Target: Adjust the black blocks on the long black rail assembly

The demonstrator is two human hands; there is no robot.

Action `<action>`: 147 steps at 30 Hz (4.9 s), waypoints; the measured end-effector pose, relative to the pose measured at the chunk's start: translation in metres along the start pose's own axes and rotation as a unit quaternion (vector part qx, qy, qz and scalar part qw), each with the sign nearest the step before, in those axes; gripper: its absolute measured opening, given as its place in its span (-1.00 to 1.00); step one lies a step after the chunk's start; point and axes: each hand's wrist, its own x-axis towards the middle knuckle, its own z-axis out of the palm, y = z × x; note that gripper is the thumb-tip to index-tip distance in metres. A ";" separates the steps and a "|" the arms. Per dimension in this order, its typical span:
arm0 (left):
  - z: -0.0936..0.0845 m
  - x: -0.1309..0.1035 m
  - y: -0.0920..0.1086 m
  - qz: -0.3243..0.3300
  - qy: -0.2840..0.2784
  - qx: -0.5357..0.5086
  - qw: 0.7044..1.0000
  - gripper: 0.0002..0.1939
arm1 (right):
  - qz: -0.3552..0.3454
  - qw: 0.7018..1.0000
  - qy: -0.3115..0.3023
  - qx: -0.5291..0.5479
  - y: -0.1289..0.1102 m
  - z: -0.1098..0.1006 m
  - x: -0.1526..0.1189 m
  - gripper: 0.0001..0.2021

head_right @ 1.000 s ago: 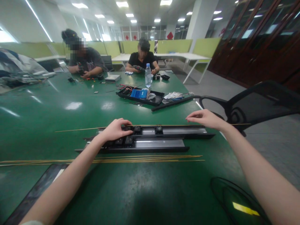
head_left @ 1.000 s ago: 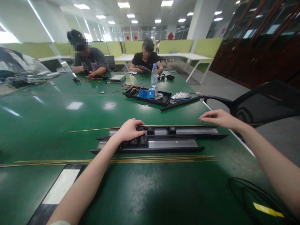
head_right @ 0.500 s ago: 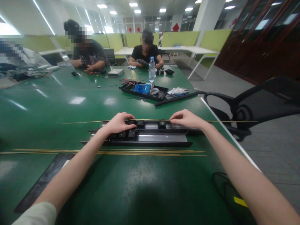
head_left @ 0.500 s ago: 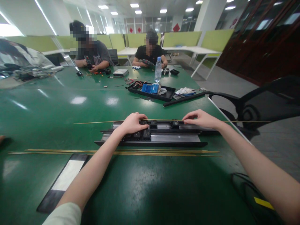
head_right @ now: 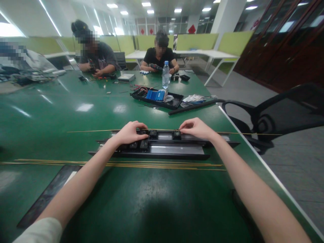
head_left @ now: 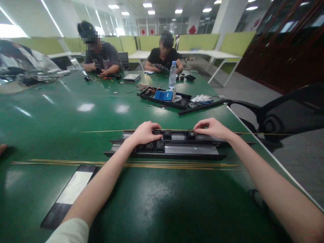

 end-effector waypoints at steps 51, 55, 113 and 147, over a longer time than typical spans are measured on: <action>-0.001 0.000 0.004 0.014 0.008 -0.015 1.000 -0.68 | -0.001 0.999 0.002 -0.043 -0.004 -0.001 -0.006 -0.70; -0.002 0.000 0.004 0.022 0.011 -0.018 1.000 -0.69 | 0.003 0.999 0.000 -0.041 -0.006 -0.003 -0.007 -0.73; -0.005 0.001 0.006 0.022 0.003 -0.027 0.999 -0.70 | 0.032 0.999 -0.021 -0.038 0.002 -0.019 -0.013 -0.66; -0.003 0.001 0.005 0.023 0.002 -0.029 0.999 -0.70 | 0.039 0.998 -0.004 -0.041 0.009 -0.025 -0.022 -0.64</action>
